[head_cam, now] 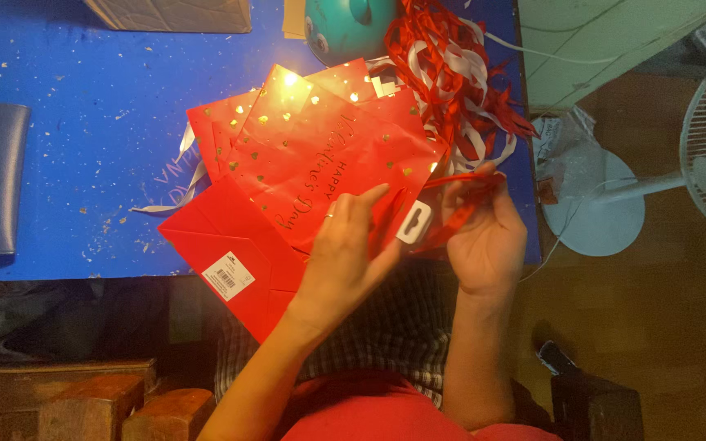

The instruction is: The person sits at a blue table assembling red Valentine's Day paper gift bags. They press the bags flat, open the folded sides, and thread and tie red ribbon handles through the punched holes, setting finished bags on a stack beside the pile of ribbons.

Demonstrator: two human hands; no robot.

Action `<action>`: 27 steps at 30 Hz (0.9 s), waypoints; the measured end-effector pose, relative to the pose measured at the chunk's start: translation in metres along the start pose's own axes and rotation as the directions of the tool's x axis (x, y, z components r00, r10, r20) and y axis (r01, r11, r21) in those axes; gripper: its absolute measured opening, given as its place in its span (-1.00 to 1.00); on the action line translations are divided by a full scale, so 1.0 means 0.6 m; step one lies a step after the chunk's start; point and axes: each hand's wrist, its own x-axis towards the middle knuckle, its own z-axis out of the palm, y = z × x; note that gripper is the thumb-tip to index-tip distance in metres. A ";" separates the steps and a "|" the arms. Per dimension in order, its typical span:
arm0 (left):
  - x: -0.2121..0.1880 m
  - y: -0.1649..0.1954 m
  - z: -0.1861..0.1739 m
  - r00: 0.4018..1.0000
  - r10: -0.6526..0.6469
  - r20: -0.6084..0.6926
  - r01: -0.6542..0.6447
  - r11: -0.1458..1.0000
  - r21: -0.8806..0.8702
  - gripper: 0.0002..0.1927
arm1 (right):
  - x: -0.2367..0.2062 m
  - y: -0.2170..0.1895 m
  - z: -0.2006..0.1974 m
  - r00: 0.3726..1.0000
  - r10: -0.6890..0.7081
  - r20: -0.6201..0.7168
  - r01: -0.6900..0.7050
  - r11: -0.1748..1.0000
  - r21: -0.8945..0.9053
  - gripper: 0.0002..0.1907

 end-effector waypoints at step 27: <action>-0.005 0.018 -0.106 0.858 0.020 -0.513 -0.101 0.986 -0.130 -0.90 | -0.064 0.119 0.071 0.663 -0.098 0.742 0.748 0.058 -0.661 -0.42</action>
